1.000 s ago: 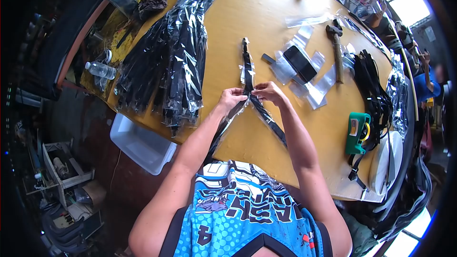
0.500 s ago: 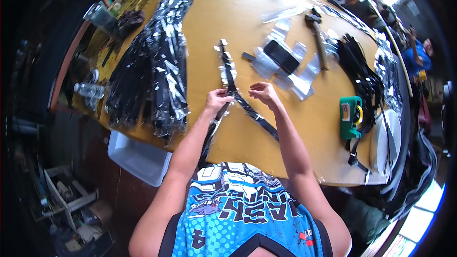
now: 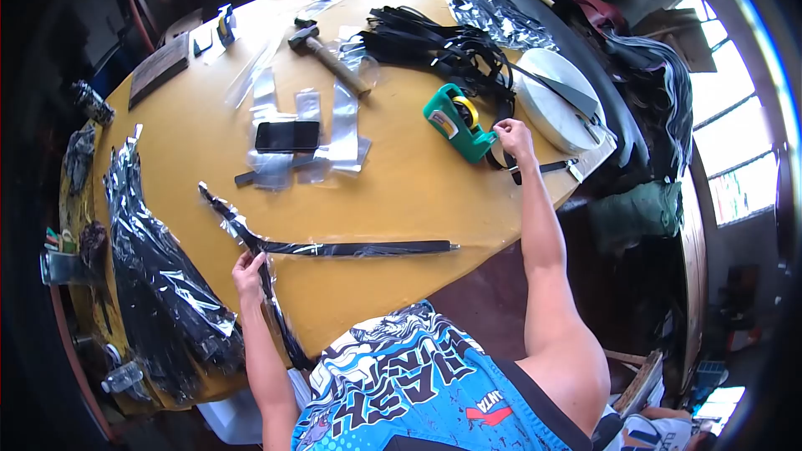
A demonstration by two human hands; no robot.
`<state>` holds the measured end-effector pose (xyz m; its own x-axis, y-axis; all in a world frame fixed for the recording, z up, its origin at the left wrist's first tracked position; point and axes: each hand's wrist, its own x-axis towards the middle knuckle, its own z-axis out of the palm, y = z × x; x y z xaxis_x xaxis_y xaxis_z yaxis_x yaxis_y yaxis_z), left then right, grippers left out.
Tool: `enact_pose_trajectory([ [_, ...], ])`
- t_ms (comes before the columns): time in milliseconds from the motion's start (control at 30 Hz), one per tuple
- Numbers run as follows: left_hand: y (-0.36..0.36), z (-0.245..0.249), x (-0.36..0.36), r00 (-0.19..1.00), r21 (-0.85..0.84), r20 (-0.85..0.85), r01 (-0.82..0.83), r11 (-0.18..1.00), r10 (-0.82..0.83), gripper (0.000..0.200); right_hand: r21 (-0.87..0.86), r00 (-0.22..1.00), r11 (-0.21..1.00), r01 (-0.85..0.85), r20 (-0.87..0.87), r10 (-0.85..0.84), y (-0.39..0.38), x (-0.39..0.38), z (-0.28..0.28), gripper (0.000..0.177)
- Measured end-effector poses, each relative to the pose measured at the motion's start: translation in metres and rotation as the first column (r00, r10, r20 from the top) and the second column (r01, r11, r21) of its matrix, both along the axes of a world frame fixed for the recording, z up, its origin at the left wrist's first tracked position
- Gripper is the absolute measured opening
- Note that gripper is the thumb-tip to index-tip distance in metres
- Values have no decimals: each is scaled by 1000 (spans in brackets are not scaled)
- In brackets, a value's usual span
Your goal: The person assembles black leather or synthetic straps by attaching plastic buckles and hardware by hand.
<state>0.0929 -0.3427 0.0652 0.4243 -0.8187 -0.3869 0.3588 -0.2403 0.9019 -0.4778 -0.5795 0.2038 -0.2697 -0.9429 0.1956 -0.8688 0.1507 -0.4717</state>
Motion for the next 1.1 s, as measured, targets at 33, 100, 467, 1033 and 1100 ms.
enact_pose_trajectory([
  [33, 0, -1, 0, 1000, -7, 2, 9, 1000, -9, 24, 91, 998, 994, -65, 24, 63, -12, -18, -15, 22],
  [100, 0, -3, 0, 1000, -13, -5, -9, 1000, 9, 22, 174, 991, 976, -130, 55, 122, -29, -30, -24, 23],
  [467, 2, -5, 1, 999, -16, -28, -27, 999, 27, 22, 617, 883, 755, -223, 456, -112, -49, -28, -20, 17],
  [1033, 1, -5, 3, 1000, -8, -20, 17, 1000, -17, 19, 717, 771, 648, -257, 556, -309, -35, -44, -7, 14],
  [1100, 1, -5, 2, 1000, -9, -15, 17, 1000, -17, 19, 685, 709, 670, -286, 622, -333, -32, -47, -8, 9],
])
